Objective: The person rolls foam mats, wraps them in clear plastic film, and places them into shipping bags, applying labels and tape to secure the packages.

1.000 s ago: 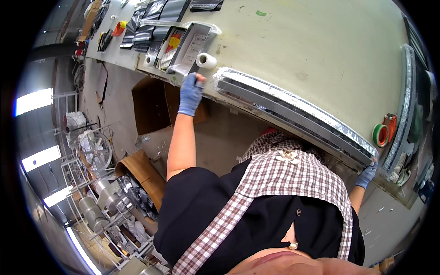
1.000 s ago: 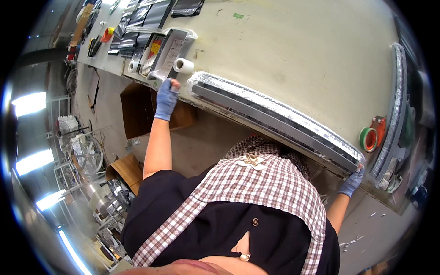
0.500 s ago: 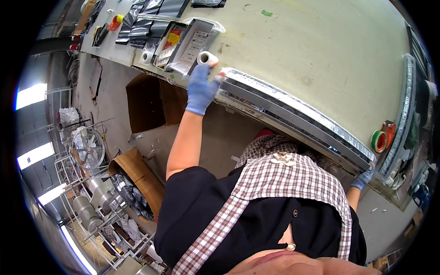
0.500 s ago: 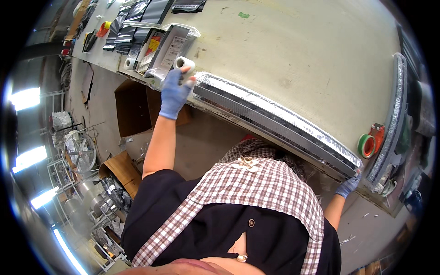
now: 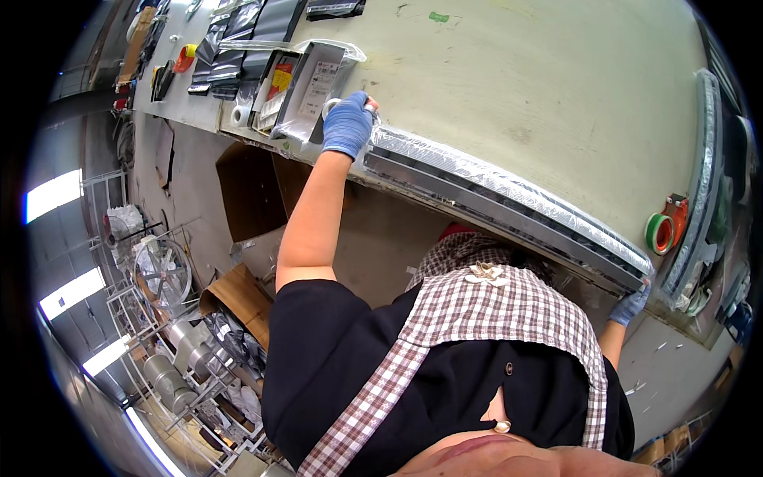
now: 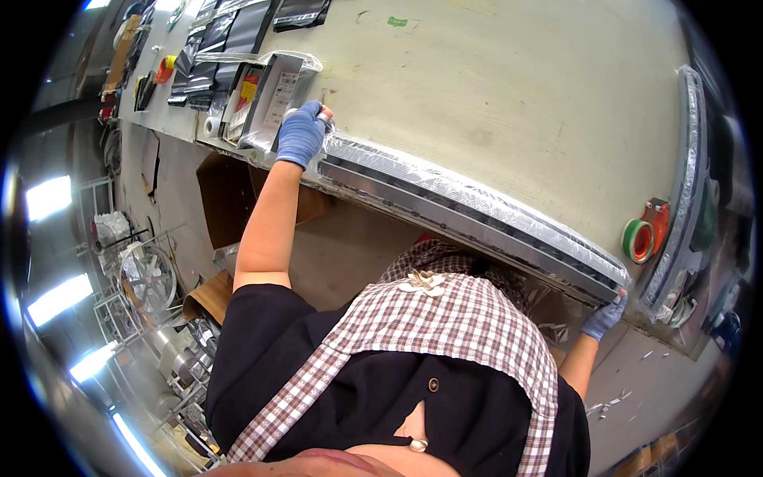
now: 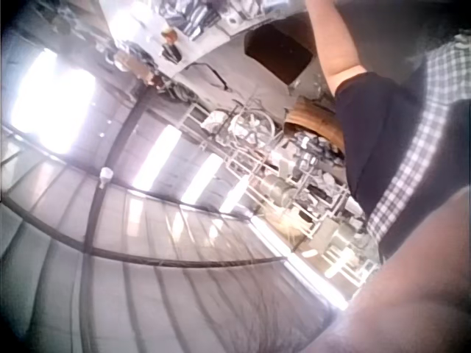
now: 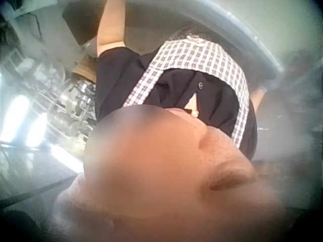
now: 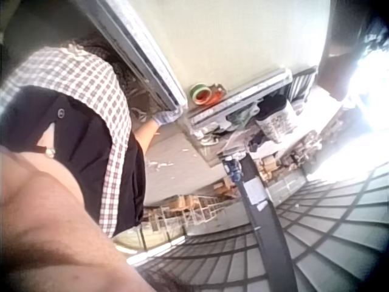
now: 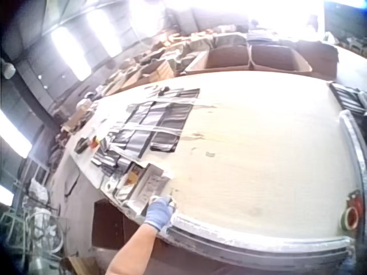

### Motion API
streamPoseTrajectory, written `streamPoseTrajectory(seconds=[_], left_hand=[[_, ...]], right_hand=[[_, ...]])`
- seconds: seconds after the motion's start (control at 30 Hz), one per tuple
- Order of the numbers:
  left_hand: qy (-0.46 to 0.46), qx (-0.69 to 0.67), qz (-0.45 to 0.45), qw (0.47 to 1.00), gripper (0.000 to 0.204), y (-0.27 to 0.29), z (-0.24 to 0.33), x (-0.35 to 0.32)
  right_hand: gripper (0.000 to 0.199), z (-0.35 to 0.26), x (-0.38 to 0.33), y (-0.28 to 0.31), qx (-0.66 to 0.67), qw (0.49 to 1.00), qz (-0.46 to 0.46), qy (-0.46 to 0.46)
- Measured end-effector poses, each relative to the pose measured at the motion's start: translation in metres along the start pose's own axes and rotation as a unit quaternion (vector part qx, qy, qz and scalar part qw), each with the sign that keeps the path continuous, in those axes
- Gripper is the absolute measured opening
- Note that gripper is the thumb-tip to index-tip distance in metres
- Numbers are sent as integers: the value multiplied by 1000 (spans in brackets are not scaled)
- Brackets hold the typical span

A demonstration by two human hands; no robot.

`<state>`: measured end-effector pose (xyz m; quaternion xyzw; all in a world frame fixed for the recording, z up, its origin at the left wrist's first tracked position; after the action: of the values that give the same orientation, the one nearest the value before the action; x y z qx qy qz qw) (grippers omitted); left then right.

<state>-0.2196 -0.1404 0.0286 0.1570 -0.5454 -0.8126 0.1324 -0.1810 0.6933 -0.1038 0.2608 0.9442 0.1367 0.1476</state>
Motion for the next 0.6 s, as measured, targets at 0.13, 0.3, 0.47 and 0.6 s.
streamPoseTrajectory(seconds=[0.13,0.3,0.47,0.6], left_hand=[[5,18,30,999,17,4,-4,-4],[92,-212,34,972,11,6,-23,-18],[86,-311,110,940,12,14,-23,-39],[49,-336,140,930,14,2,-44,-42]], right_hand=[[38,10,-18,26,-31,999,-6,26],[35,53,-39,54,-86,994,7,62],[34,63,-51,47,-13,1000,8,-15],[32,48,-55,38,49,997,16,-54]])
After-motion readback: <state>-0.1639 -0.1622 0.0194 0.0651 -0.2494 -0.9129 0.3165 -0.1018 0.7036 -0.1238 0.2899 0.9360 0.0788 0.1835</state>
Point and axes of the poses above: each hand's wrist, its own x-axis towards the middle knuckle, its own y-axis out of the back of the hand, z = x × y, the point moved 6 cm from there along x, towards the middle knuckle, and after that the axes turned 8 degrees about -y, right-handed, at the moved point
